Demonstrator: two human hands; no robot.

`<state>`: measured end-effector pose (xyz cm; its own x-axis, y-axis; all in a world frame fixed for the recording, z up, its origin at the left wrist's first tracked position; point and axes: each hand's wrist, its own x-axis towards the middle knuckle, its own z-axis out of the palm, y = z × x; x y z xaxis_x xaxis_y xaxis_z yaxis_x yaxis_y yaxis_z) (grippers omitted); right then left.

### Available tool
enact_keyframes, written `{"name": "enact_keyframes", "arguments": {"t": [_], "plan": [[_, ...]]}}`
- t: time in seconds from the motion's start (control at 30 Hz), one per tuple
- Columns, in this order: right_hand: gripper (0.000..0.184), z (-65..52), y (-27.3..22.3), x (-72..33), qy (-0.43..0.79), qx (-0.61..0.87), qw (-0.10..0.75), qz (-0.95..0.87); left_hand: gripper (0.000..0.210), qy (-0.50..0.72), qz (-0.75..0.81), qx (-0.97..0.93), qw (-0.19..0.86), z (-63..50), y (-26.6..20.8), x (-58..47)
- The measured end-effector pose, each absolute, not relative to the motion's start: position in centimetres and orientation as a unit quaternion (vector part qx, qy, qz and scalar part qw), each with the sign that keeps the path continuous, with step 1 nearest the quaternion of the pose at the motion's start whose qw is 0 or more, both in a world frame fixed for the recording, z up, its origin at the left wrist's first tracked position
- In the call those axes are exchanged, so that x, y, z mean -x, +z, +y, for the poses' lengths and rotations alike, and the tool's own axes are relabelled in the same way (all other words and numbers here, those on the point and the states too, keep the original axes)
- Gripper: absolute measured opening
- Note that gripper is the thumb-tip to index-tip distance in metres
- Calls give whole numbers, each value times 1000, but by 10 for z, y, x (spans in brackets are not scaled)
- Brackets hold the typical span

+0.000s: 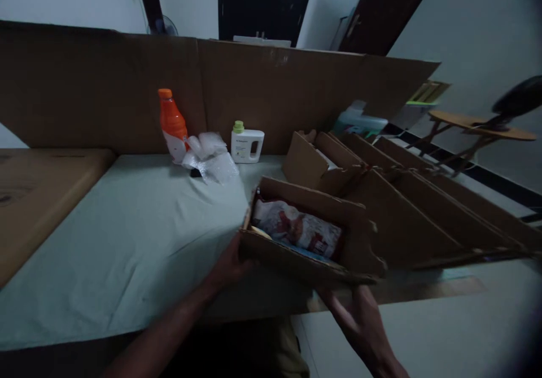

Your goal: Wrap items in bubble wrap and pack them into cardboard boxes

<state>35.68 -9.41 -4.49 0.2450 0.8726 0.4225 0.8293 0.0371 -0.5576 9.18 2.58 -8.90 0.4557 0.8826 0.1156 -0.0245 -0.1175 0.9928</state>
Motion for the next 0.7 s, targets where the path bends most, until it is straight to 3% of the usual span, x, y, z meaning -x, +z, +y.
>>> {"name": "enact_keyframes", "arguments": {"t": [0.17,0.37,0.7], "plan": [[38,0,-42,-285,175,552,420,-698,61,504,483,-511,501,34,-80,-2],[66,63,-79,-207,321,431,442,-718,66,531,561,-475,420,38,-73,79],[68,74,-97,-194,370,429,416,-712,66,547,588,-449,392,39,-88,85]]}}
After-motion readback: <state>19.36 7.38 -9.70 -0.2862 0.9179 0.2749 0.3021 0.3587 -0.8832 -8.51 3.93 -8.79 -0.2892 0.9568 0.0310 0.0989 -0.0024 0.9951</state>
